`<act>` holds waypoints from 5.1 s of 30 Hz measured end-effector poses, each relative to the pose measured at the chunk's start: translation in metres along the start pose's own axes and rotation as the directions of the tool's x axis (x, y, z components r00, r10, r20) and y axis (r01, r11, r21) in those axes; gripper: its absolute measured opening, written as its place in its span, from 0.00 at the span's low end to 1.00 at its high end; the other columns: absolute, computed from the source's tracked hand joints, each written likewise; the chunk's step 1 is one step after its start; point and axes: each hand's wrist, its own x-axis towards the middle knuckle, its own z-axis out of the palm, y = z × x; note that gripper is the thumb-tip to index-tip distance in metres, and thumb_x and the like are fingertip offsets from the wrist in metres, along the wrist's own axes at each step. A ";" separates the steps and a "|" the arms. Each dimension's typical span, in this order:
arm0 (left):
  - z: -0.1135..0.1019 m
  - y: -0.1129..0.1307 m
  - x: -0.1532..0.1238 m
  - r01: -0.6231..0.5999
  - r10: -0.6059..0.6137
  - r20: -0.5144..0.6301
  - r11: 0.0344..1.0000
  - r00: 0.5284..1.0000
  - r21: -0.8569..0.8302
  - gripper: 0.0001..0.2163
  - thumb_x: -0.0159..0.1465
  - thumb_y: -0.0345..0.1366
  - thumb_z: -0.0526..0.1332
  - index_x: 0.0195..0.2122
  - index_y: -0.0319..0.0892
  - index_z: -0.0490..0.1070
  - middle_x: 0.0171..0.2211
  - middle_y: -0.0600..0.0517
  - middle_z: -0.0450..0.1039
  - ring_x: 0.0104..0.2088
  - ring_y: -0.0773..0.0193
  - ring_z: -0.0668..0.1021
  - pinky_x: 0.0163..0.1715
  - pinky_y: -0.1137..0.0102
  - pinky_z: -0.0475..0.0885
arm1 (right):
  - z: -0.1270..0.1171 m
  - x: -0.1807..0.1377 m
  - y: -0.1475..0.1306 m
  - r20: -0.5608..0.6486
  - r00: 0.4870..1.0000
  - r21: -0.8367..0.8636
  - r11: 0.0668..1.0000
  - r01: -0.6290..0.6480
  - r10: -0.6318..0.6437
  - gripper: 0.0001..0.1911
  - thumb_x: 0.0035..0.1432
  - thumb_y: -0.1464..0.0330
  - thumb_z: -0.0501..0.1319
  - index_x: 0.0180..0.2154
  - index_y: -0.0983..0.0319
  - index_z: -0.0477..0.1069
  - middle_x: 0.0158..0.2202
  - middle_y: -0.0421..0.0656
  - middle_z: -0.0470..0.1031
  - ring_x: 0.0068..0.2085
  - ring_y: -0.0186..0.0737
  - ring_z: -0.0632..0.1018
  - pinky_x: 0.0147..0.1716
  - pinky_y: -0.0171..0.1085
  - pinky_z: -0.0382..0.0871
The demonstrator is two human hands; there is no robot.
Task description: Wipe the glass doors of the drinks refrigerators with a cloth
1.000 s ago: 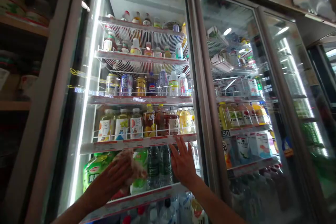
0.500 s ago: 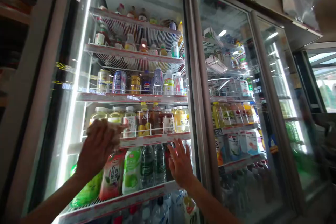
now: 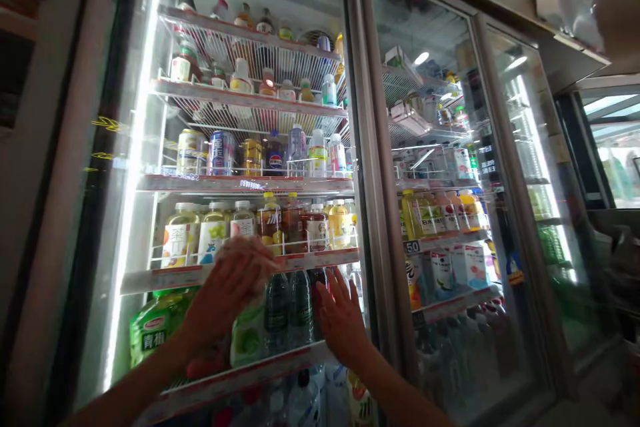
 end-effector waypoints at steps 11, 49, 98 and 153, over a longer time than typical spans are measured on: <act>0.005 -0.007 0.023 -0.002 0.002 -0.021 1.000 1.000 -0.003 0.25 0.63 0.35 0.50 0.61 0.42 0.53 0.62 0.45 0.55 0.64 0.53 0.52 0.61 0.53 0.51 | 0.003 -0.002 -0.009 0.008 1.000 0.006 1.000 0.024 -0.024 0.27 0.58 0.75 0.48 0.60 0.60 0.54 0.64 0.46 0.53 0.66 0.45 0.49 0.61 0.53 0.52; -0.045 -0.033 -0.098 0.192 -0.192 -0.011 0.975 0.981 0.112 0.28 0.63 0.32 0.49 0.64 0.37 0.43 0.65 0.41 0.45 0.65 0.50 0.47 0.60 0.50 0.52 | -0.001 0.000 -0.076 0.034 0.993 0.200 0.974 0.108 -0.117 0.26 0.57 0.76 0.49 0.58 0.63 0.59 0.64 0.47 0.53 0.66 0.46 0.48 0.59 0.53 0.54; -0.016 -0.013 -0.051 0.213 -0.212 -0.026 0.977 0.977 0.032 0.29 0.66 0.43 0.45 0.65 0.37 0.37 0.65 0.41 0.44 0.65 0.53 0.47 0.61 0.53 0.48 | 0.040 0.080 -0.065 -0.168 0.983 0.046 0.995 0.086 -0.077 0.32 0.62 0.68 0.49 0.65 0.54 0.39 0.65 0.45 0.50 0.65 0.46 0.50 0.59 0.51 0.52; -0.091 0.011 -0.245 0.425 -0.467 0.234 0.881 0.853 0.207 0.28 0.63 0.39 0.47 0.64 0.43 0.43 0.64 0.44 0.49 0.64 0.53 0.52 0.60 0.54 0.50 | 0.049 0.006 -0.186 0.213 0.763 0.397 0.768 0.503 -0.610 0.33 0.59 0.70 0.49 0.64 0.55 0.41 0.66 0.37 0.47 0.64 0.42 0.53 0.61 0.47 0.47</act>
